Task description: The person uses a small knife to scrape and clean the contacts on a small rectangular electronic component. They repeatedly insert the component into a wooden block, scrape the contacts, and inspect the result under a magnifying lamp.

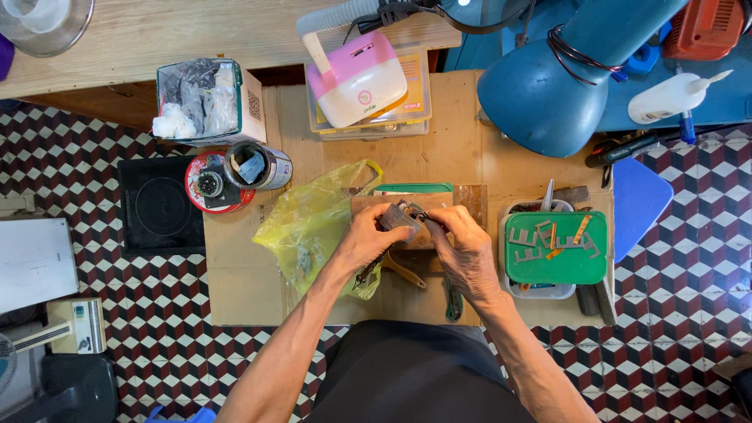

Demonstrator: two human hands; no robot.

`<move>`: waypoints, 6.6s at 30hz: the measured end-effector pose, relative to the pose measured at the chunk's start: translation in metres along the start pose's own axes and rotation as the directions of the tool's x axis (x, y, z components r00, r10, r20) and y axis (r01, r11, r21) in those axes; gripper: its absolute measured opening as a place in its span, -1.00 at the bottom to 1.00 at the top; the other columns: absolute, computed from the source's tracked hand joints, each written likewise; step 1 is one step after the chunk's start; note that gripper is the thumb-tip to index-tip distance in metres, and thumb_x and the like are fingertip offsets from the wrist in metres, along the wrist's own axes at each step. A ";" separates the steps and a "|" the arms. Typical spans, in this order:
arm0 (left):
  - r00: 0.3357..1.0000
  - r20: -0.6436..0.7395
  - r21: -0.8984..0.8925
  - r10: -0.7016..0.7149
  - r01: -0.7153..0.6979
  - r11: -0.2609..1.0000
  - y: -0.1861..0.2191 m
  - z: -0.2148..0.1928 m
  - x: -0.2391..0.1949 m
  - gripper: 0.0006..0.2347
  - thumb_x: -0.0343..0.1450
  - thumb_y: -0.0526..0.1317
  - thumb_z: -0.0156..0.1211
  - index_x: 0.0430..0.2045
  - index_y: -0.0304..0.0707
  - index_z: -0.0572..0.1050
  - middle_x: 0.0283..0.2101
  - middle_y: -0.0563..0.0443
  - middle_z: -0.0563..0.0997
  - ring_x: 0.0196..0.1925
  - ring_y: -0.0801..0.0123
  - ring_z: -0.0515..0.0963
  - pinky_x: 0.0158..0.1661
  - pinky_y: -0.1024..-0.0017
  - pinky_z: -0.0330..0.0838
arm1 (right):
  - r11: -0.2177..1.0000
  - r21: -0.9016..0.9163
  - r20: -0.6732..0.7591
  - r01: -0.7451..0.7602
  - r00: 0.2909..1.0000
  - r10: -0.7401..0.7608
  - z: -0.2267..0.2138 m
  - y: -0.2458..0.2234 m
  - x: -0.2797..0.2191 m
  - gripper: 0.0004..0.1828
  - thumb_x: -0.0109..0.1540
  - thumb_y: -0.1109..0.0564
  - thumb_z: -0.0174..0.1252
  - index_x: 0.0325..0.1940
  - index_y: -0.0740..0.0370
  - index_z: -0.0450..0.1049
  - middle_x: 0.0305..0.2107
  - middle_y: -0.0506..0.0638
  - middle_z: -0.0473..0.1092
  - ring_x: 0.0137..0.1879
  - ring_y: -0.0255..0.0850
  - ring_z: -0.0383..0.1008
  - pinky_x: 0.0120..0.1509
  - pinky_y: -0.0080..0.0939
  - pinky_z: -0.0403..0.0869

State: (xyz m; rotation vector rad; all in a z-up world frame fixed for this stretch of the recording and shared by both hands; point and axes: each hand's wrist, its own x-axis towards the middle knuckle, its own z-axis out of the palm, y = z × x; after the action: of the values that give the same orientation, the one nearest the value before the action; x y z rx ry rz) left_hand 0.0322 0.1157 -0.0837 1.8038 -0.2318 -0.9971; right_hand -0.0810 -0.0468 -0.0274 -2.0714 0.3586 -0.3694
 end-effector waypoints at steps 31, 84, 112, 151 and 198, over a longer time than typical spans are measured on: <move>0.864 -0.303 0.389 0.401 -0.272 0.880 0.001 0.014 -0.034 -0.36 0.21 -0.13 0.54 0.19 -0.24 0.41 0.03 -0.12 0.50 0.11 0.04 0.51 0.09 0.21 0.44 | 0.946 -0.277 0.309 0.166 0.948 -0.076 0.025 -0.003 0.040 -0.72 0.22 0.23 0.21 0.02 0.14 0.49 -0.31 0.10 0.42 -0.18 0.11 0.51 -0.15 0.04 0.51; 0.918 -0.385 -0.060 0.095 -0.128 0.990 0.009 0.006 -0.018 -0.73 0.47 -0.06 0.23 -0.18 -0.29 0.66 -0.36 -0.05 0.70 -0.34 0.45 0.61 -0.28 0.46 0.51 | 0.948 -0.254 0.174 0.194 0.973 -0.153 0.025 -0.009 0.014 -0.86 0.23 0.28 0.24 -0.12 0.28 0.49 -0.30 0.11 0.43 -0.15 0.07 0.48 -0.12 -0.04 0.48; 0.898 -0.428 -0.048 0.103 -0.136 0.989 0.004 0.010 -0.009 -0.83 0.42 -0.15 0.31 -0.31 -0.27 0.64 -0.36 0.02 0.72 -0.33 0.46 0.68 -0.29 0.45 0.54 | 0.696 0.357 0.197 -0.623 0.779 0.596 0.047 0.037 -0.001 -0.80 0.27 0.08 0.27 -0.15 0.27 0.59 -0.37 -0.11 0.54 -0.23 -0.42 0.50 -0.08 -0.40 0.49; 0.772 -0.186 0.695 0.607 -0.333 0.637 0.021 0.012 -0.022 -0.56 0.24 -0.15 0.52 -0.03 -0.25 0.54 -0.07 -0.12 0.62 -0.01 0.04 0.58 -0.01 0.19 0.50 | 0.752 0.079 -0.506 -0.654 0.624 0.596 -0.077 0.097 -0.110 -0.78 0.34 0.13 0.17 -0.04 0.33 0.56 -0.33 0.05 0.52 -0.27 -0.29 0.51 -0.17 -0.30 0.46; 0.903 -0.099 0.019 0.417 -0.418 0.908 0.077 0.078 -0.055 -0.89 0.43 -0.28 0.32 -0.22 -0.22 0.66 -0.30 0.13 0.73 -0.26 0.61 0.70 -0.20 0.61 0.59 | 0.572 0.766 -0.087 -0.291 0.836 0.542 -0.050 0.029 -0.059 -0.84 0.32 0.22 0.22 -0.04 0.30 0.50 -0.16 0.02 0.54 -0.13 -0.35 0.53 -0.03 -0.39 0.51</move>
State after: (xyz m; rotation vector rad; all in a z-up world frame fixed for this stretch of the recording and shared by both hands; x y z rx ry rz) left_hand -0.0375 0.0578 -0.0017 1.6987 -0.5302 -0.5985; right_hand -0.1578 -0.0772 -0.0350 -1.0657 0.7537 -0.4549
